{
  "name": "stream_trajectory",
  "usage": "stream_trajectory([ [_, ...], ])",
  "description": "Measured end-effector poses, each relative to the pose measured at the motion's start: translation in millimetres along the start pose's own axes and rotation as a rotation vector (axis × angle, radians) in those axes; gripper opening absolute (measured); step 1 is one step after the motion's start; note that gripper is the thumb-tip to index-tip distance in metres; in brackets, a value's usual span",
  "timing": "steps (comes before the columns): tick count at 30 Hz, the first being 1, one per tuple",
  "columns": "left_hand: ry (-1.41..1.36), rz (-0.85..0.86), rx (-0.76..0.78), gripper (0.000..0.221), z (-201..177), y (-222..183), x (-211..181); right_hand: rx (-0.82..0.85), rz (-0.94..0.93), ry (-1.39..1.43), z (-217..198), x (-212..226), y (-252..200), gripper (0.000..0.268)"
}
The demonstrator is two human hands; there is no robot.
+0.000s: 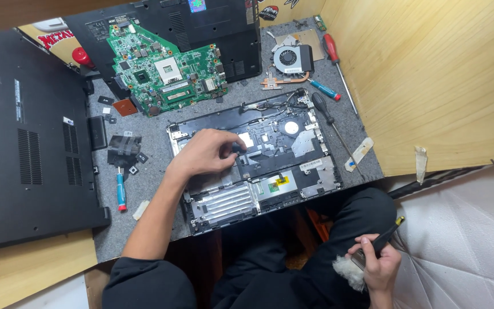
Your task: Disassembling a laptop by removing the motherboard and cleaning the internal chassis with a brush.
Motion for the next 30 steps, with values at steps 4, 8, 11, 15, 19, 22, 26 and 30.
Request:
stream_trajectory([
  [4, 0.018, 0.000, -0.008, 0.033, 3, 2, 2, -0.186, -0.127, -0.081, 12, 3, -5, 0.024],
  [8, 0.066, 0.034, -0.049, 0.034, 8, 4, 4, -0.253, -0.398, -0.334, 14, 1, -10, 0.024],
  [11, 0.116, 0.044, -0.085, 0.039, 15, 3, 1, -0.258, -0.431, -0.354, 13, 0, -10, 0.027],
  [15, 0.128, 0.044, -0.093, 0.039, 15, 5, 0, -0.268, -0.503, -0.295, 17, 1, -9, 0.028],
  [19, 0.088, 0.022, -0.090, 0.039, 15, 5, 1, -0.265, -0.542, -0.258, 21, -1, -7, 0.025],
  [22, 0.079, 0.028, -0.110, 0.040, 15, 4, -1, -0.240, -0.466, -0.383, 20, -23, -1, 0.024],
  [26, 0.084, 0.025, -0.126, 0.039, 17, 4, 1, -0.216, -0.394, -0.491, 22, -44, 5, 0.020],
  [30, 0.089, 0.053, -0.153, 0.038, 19, 4, 4, -0.214, -0.401, -0.493, 20, -57, 7, 0.019],
])
Point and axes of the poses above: each hand's wrist, its own y-axis towards the middle knuckle, its own z-axis out of the palm, x = y × z, the point moved 3 cm from there along y, towards the middle knuckle, and after that the axes turned 1 degree about -z, right-handed, at the moved point
